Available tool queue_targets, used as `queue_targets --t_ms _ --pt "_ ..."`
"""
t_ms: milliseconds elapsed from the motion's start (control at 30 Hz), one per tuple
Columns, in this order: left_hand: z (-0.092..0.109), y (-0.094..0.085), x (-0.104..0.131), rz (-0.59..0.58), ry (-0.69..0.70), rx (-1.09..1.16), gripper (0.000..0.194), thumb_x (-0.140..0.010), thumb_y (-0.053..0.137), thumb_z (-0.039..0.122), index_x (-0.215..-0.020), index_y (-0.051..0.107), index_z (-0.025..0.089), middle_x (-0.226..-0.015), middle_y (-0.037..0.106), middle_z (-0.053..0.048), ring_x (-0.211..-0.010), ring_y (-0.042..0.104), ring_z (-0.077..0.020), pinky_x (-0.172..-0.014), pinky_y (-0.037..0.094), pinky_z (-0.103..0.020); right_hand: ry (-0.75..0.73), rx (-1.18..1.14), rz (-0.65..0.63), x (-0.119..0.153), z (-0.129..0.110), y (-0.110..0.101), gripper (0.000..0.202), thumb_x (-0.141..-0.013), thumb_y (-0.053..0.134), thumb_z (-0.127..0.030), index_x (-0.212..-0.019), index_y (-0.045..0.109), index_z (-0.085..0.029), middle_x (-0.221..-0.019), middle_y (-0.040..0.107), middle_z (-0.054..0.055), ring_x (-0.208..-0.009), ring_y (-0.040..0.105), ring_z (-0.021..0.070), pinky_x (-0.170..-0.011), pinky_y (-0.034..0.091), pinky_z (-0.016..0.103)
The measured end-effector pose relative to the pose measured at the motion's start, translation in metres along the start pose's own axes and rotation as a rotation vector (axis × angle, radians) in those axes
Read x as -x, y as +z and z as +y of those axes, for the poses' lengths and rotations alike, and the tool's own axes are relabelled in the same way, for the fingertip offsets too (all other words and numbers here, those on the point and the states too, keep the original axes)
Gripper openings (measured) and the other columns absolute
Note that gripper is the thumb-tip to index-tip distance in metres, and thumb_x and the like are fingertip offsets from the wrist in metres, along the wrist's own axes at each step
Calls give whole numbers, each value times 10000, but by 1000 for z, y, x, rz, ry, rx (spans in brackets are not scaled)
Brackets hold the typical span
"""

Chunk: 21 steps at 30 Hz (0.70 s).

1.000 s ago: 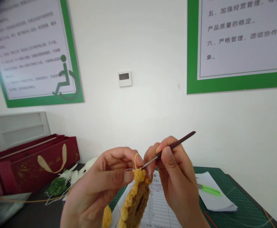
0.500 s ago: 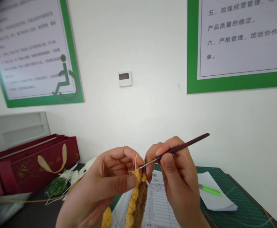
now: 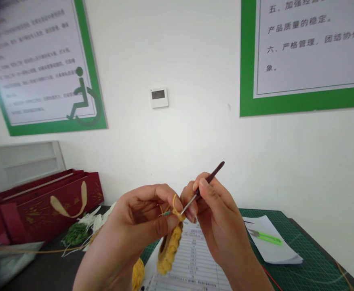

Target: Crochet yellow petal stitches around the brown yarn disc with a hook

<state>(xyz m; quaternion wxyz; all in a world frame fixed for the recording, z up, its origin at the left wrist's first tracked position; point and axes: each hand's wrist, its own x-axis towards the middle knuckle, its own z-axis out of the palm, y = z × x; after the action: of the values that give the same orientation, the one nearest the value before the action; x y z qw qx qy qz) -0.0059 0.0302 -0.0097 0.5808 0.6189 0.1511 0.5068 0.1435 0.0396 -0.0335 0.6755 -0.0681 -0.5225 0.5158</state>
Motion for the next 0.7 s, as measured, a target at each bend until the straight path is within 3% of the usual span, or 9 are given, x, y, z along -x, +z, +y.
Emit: queue_targets --t_ms 100,200,333,533,700 --pt "-1 3 0 73 47 -121 109 -777 813 99 -795 743 180 -785 734 -19 -764 655 -127 -708 520 -222 66 -22 41 -1 2 0 286 -995 579 -384 -761 602 -222 -626 514 -28 -640 484 128 -610 441 240" --pt "-3 2 0 164 91 -201 122 -765 815 84 -802 744 176 -817 753 -22 -818 686 -135 -760 545 -221 41 40 21 -2 2 -3 269 -946 679 -349 -725 591 -225 -697 567 -21 -699 530 132 -629 456 253" --pt "-3 2 -2 260 147 -183 170 -743 814 35 -822 752 171 -756 747 14 -686 685 -100 -664 567 -192 -174 243 -1 -2 6 -7 109 -877 773 -210 -846 677 -253 -882 639 -17 -797 586 128 -708 493 267" --pt "-3 5 -5 202 193 -197 195 -744 812 -2 -838 745 155 -818 799 -11 -780 747 -121 -745 611 -186 -434 499 92 0 8 1 196 -892 715 -106 -864 677 -297 -981 687 1 -990 678 200 -912 571 386" --pt "-6 6 -6 237 242 -262 229 -784 768 -18 -878 748 189 -822 806 11 -797 770 -145 -763 634 -228 -550 566 168 3 11 8 190 -888 732 -113 -858 680 -293 -947 663 18 -966 701 220 -941 576 433"
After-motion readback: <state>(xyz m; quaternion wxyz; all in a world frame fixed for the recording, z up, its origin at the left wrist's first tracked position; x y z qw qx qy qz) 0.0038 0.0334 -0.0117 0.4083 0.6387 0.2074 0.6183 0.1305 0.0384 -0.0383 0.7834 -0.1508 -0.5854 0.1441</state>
